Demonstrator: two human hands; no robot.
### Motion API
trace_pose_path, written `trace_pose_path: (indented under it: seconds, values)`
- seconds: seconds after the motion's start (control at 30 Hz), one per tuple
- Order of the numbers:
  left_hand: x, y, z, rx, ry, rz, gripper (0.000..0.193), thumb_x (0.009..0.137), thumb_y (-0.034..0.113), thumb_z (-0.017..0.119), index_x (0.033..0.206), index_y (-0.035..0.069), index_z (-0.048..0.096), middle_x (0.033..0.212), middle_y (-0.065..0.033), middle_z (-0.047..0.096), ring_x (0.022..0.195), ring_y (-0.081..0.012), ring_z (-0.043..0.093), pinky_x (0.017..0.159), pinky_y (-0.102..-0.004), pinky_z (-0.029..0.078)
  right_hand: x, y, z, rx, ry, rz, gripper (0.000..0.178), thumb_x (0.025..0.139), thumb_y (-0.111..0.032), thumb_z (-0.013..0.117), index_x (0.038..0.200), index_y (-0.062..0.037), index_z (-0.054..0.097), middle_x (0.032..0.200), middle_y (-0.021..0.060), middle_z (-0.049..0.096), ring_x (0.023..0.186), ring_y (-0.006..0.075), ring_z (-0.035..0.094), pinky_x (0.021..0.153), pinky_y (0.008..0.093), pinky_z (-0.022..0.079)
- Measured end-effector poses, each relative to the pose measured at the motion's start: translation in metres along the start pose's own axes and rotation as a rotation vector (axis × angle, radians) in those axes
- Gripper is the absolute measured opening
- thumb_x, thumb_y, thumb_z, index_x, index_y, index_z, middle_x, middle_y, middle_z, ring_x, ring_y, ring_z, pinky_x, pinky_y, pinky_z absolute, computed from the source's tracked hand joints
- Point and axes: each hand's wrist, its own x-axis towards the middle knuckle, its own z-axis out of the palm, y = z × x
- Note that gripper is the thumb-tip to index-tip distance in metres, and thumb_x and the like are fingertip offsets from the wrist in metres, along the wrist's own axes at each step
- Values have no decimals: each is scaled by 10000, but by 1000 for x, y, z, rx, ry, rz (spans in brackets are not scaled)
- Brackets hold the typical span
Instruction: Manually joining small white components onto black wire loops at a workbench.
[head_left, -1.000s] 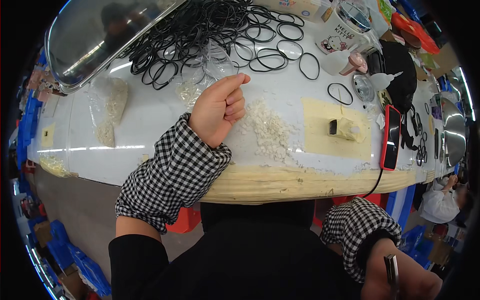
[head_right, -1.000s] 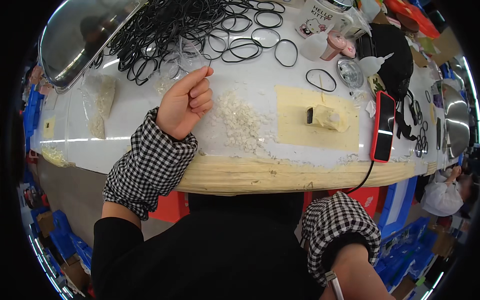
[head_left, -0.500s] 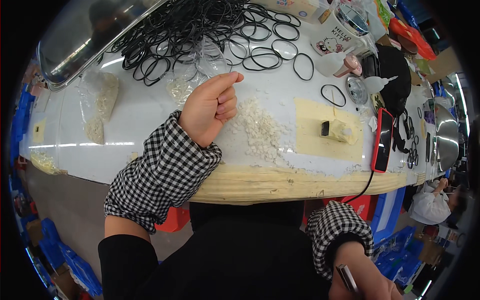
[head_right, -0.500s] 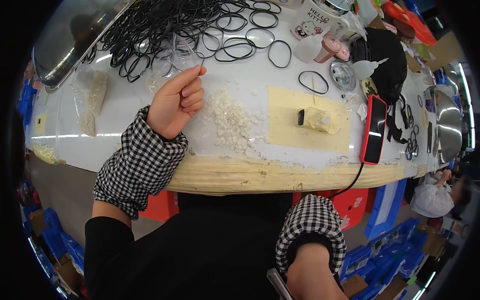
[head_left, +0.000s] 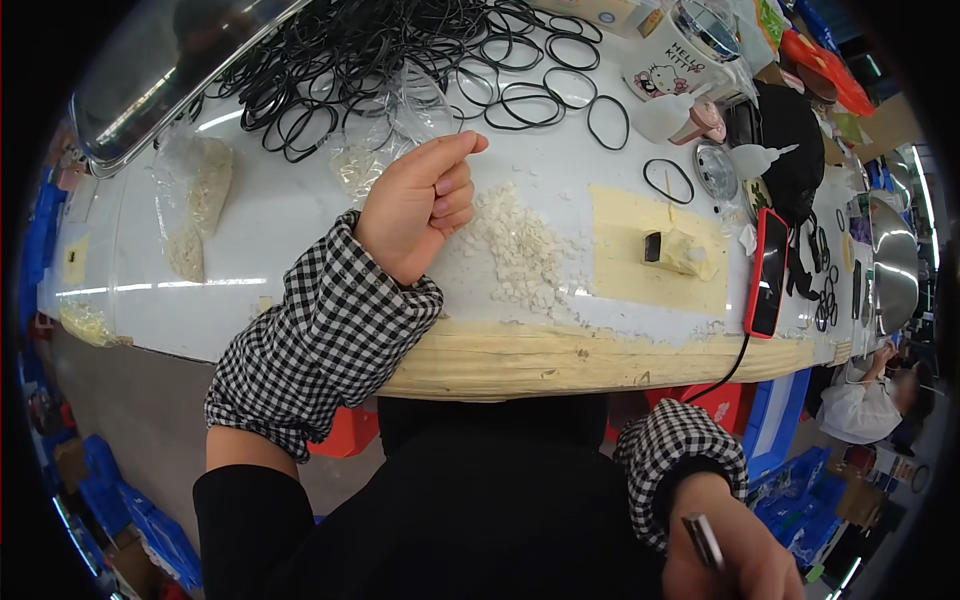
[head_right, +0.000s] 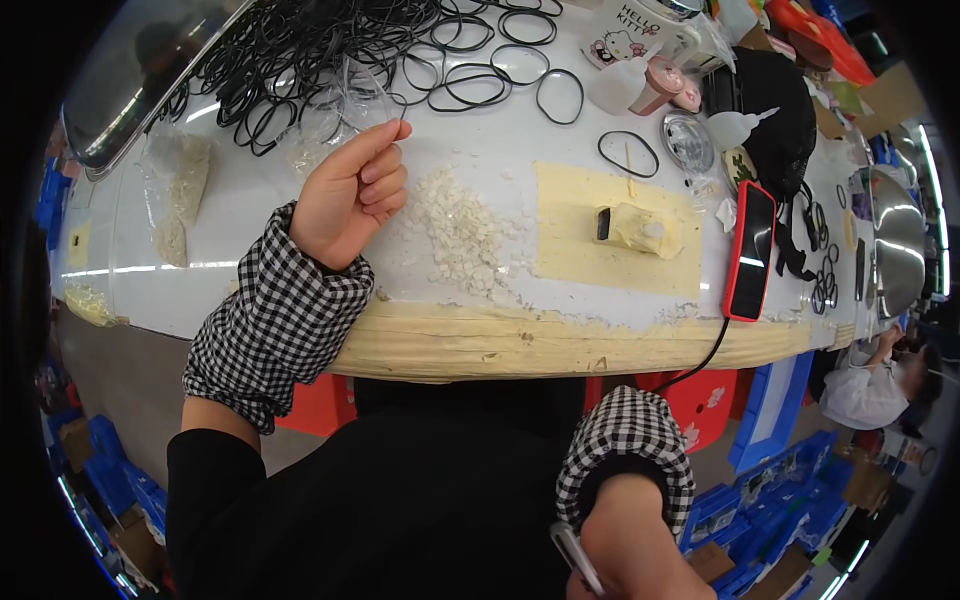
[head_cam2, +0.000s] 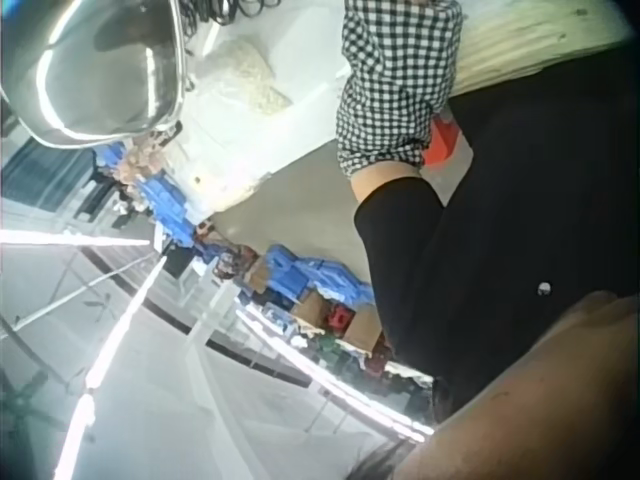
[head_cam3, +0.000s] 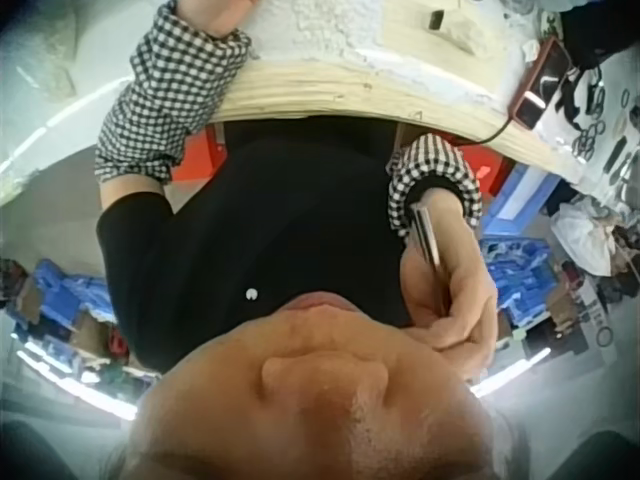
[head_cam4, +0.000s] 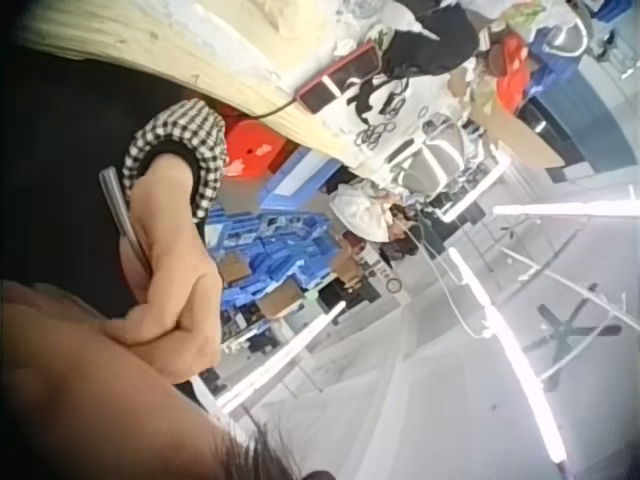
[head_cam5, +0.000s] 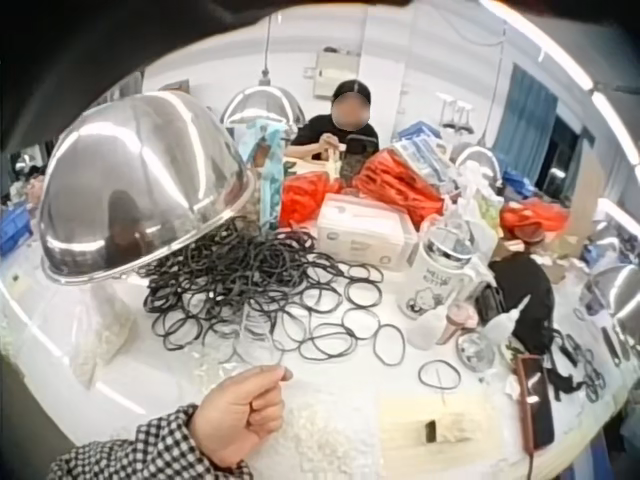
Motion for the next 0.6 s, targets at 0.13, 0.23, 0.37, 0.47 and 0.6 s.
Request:
trace_pose_path:
  seconds: [0.13, 0.23, 0.37, 0.47, 0.6]
  values:
    - [1, 1, -3, 2, -2, 5, 146, 957, 185, 491, 985, 48, 534, 579, 75, 305, 501, -41, 274, 469, -198, 244, 16, 12, 7, -69, 113, -52, 185, 852, 67, 500, 988, 26, 619, 973, 117, 585, 845, 187, 595, 799, 230, 503]
    - [2, 0, 0, 14, 5, 15, 192, 940, 199, 518, 997, 16, 515, 580, 67, 310, 491, -45, 268, 464, -204, 240, 0, 7, -2, 134, -19, -126, 199, 912, -44, 517, 1036, 84, 604, 1080, 146, 594, 829, 191, 597, 828, 212, 486]
    - [2, -2, -3, 7, -17, 16, 198, 942, 199, 515, 1005, 12, 512, 581, 66, 312, 492, -43, 270, 464, -202, 241, -31, -13, -38, -515, -108, 1228, 115, 874, -53, 535, 786, -32, 607, 742, 60, 591, 615, 198, 590, 531, 265, 468]
    - [0, -3, -1, 13, -24, 7, 184, 947, 196, 507, 1006, 22, 515, 581, 69, 311, 494, -42, 272, 466, -200, 241, -70, -5, -72, -1080, -817, 1334, 81, 870, -53, 541, 862, -12, 611, 810, 81, 579, 616, 223, 589, 519, 305, 460]
    - [1, -2, 0, 24, -42, 11, 190, 947, 194, 507, 1010, 16, 513, 583, 68, 313, 495, -43, 274, 468, -200, 242, -94, -13, -80, -1227, -1105, 1285, 75, 789, -13, 554, 852, -34, 590, 812, 74, 558, 623, 212, 587, 496, 315, 451]
